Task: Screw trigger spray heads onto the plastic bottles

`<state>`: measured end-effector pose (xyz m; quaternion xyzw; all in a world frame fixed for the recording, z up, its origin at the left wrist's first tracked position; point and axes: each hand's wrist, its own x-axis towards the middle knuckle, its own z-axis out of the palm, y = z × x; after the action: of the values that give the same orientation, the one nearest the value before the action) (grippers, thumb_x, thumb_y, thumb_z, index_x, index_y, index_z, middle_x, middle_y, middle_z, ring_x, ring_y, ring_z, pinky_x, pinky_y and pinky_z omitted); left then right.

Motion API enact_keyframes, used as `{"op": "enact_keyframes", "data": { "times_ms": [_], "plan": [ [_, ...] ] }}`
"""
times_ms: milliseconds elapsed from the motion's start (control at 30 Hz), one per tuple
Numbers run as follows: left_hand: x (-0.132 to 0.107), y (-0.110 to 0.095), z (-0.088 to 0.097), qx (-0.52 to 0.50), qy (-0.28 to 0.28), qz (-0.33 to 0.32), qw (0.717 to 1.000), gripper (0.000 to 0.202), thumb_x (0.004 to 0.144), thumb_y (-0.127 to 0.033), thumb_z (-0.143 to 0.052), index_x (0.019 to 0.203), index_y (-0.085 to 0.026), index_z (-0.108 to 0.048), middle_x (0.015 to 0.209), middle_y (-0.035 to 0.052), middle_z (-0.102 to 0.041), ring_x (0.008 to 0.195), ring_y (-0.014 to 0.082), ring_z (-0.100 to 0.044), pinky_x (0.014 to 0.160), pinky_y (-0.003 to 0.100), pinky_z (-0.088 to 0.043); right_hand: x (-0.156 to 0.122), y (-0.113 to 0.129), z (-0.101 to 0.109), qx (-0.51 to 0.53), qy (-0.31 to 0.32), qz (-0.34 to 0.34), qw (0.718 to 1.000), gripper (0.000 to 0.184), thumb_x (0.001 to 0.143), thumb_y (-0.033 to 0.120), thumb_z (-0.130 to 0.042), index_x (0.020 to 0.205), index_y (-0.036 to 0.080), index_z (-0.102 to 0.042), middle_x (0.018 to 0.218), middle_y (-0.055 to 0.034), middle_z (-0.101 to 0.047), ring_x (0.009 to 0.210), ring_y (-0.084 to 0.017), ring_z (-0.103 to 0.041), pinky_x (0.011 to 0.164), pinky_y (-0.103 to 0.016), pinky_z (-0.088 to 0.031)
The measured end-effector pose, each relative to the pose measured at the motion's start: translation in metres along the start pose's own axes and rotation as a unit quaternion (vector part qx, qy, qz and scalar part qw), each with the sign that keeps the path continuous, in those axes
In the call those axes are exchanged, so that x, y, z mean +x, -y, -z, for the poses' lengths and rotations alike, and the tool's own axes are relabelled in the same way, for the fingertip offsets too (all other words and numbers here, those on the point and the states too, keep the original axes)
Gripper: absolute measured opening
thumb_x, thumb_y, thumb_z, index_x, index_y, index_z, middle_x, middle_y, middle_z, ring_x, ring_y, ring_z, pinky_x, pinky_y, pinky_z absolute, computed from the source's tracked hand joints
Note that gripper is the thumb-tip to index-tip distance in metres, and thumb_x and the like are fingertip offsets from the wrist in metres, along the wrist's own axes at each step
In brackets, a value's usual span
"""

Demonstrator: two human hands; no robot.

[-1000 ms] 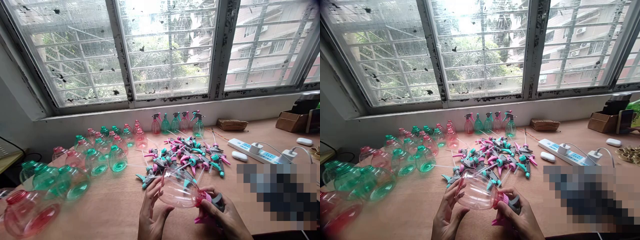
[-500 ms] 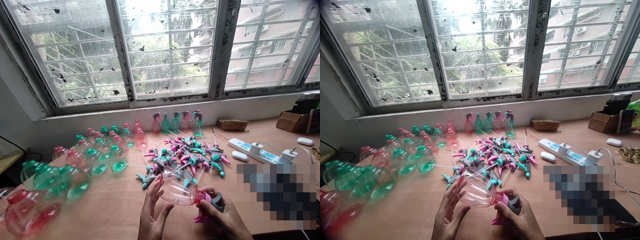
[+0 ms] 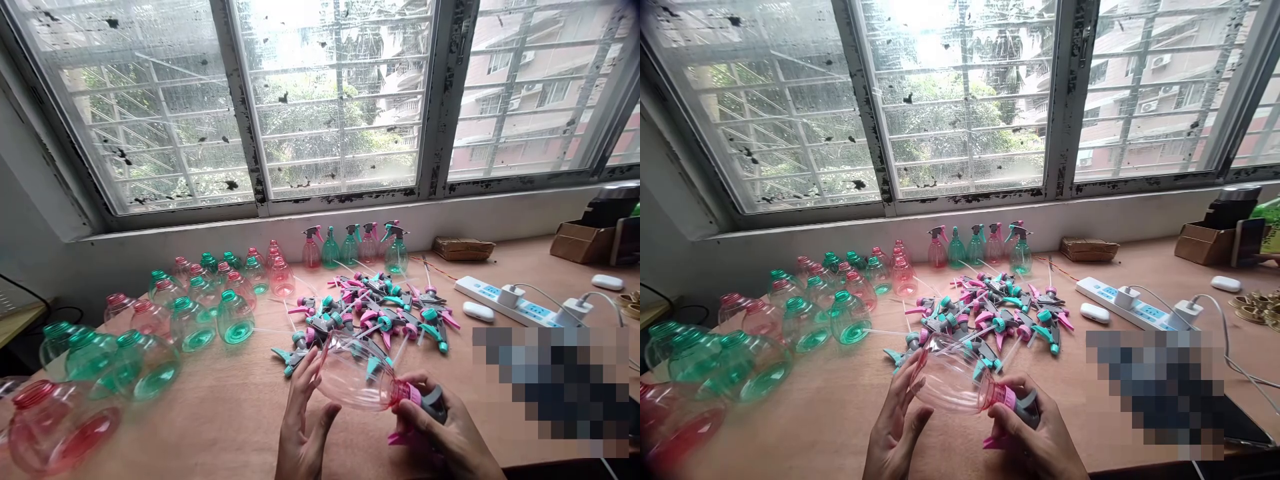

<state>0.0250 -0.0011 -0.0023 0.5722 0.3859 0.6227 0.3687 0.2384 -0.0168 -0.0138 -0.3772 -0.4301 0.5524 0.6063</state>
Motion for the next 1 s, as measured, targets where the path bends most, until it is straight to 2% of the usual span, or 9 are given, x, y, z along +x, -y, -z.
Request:
{"op": "enact_keyframes", "data": {
  "times_ms": [167,467,600,733,867,1000],
  "plan": [
    [-0.001,0.001,0.001,-0.001,0.018,0.010,1.000,0.045,0.091,-0.047,-0.067,0.134,-0.032,-0.062,0.149,0.0068,-0.056,0.138,0.0326,-0.050,0.115,0.044,-0.042,0.000,0.001,-0.001,-0.004,-0.010,0.002,1.000,0.038,0.076,0.044,-0.086,0.096,0.017,-0.068,0.059,0.0006,-0.071,0.053,-0.017,-0.066,0.057,-0.031,-0.064],
    [-0.002,0.003,0.002,-0.021,-0.012,0.045,0.999,0.061,0.081,-0.059,-0.074,0.130,-0.025,-0.062,0.143,0.0125,-0.061,0.134,0.0360,-0.054,0.115,0.048,-0.041,0.000,-0.003,-0.003,-0.027,-0.030,0.012,0.999,0.042,0.068,0.044,-0.090,0.091,0.018,-0.068,0.063,0.0010,-0.071,0.050,-0.019,-0.068,0.051,-0.034,-0.066],
    [-0.002,-0.002,0.001,-0.006,-0.007,0.045,0.999,0.057,0.084,-0.057,-0.071,0.132,-0.027,-0.063,0.142,0.0119,-0.062,0.134,0.0358,-0.055,0.115,0.047,-0.041,0.000,-0.003,-0.002,-0.010,-0.009,0.001,1.000,0.039,0.073,0.045,-0.087,0.094,0.018,-0.067,0.057,0.0013,-0.071,0.049,-0.019,-0.067,0.054,-0.035,-0.066],
    [-0.003,-0.007,0.000,0.013,0.016,0.032,0.999,0.049,0.092,-0.053,-0.063,0.136,-0.033,-0.061,0.149,0.0074,-0.057,0.138,0.0344,-0.051,0.116,0.047,-0.041,0.000,-0.003,0.000,0.001,0.001,-0.005,1.000,0.039,0.075,0.044,-0.086,0.095,0.018,-0.067,0.057,0.0014,-0.071,0.050,-0.018,-0.066,0.057,-0.037,-0.066],
    [-0.003,-0.004,0.002,0.016,0.030,0.013,0.999,0.045,0.093,-0.052,-0.062,0.135,-0.035,-0.062,0.152,0.0054,-0.054,0.140,0.0334,-0.047,0.120,0.046,-0.035,0.000,-0.002,-0.001,-0.003,-0.010,-0.001,1.000,0.038,0.075,0.043,-0.087,0.096,0.017,-0.068,0.058,0.0007,-0.071,0.051,-0.016,-0.066,0.056,-0.031,-0.064],
    [-0.004,0.000,0.003,0.004,0.032,0.021,0.999,0.045,0.095,-0.048,-0.062,0.138,-0.035,-0.060,0.151,0.0062,-0.055,0.138,0.0331,-0.050,0.115,0.044,-0.041,-0.001,0.001,-0.002,-0.001,-0.009,0.007,1.000,0.036,0.075,0.042,-0.087,0.094,0.017,-0.068,0.059,0.0012,-0.071,0.051,-0.016,-0.066,0.055,-0.029,-0.063]
  ]
}}
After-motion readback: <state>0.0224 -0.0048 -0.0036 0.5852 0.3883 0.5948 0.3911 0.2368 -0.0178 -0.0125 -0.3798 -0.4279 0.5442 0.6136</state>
